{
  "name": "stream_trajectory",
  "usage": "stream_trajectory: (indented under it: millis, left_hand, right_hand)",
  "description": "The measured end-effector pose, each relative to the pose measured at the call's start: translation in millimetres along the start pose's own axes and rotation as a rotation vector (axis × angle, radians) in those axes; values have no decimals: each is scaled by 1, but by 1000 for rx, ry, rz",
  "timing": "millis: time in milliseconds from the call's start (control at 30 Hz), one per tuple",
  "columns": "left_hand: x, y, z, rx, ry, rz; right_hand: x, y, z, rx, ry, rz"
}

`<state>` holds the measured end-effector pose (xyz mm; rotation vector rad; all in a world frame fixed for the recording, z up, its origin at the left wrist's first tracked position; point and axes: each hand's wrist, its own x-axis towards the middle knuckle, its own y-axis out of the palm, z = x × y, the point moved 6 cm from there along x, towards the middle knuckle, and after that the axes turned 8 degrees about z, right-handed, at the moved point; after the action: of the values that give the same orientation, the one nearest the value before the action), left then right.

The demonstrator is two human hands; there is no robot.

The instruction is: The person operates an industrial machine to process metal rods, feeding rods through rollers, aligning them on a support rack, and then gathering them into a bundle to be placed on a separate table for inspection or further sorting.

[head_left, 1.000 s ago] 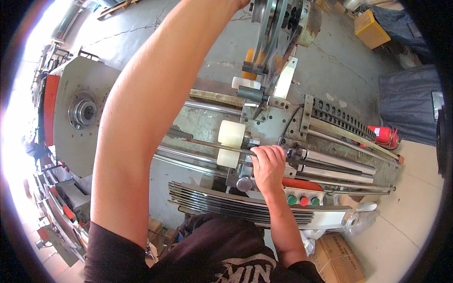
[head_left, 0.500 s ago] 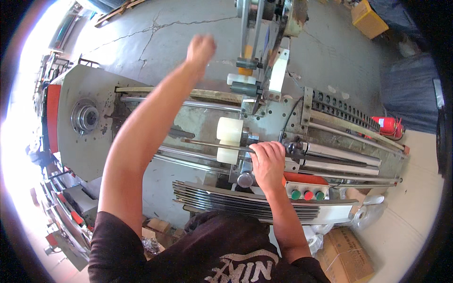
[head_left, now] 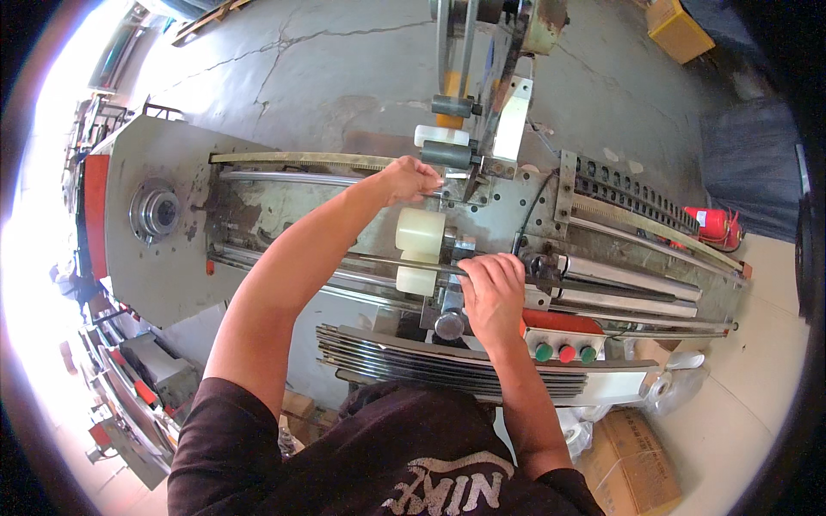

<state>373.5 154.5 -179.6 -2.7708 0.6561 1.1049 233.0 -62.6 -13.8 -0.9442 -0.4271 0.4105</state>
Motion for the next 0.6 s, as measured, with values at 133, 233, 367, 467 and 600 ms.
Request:
stream_trajectory:
  millis: [133,233,367,467,600]
  left_hand:
    - [11,-7,-1,27,56,-135]
    - [16,-8,-19,87,322,-258]
    - [40,-23,-11,8,397,-285]
    - [22,-9,-30,542,447,-310]
    - [-27,-1,-6,459,285,-17]
  right_hand:
    - [-1,1,-2,5,7,-9]
    - [-1,0,-1,-6,11,-11]
    - [0,2,-1,3,-7,-6]
    - [-2,2,-4,4,0,-10]
    - [-3,-1,-1,-9,1,-9]
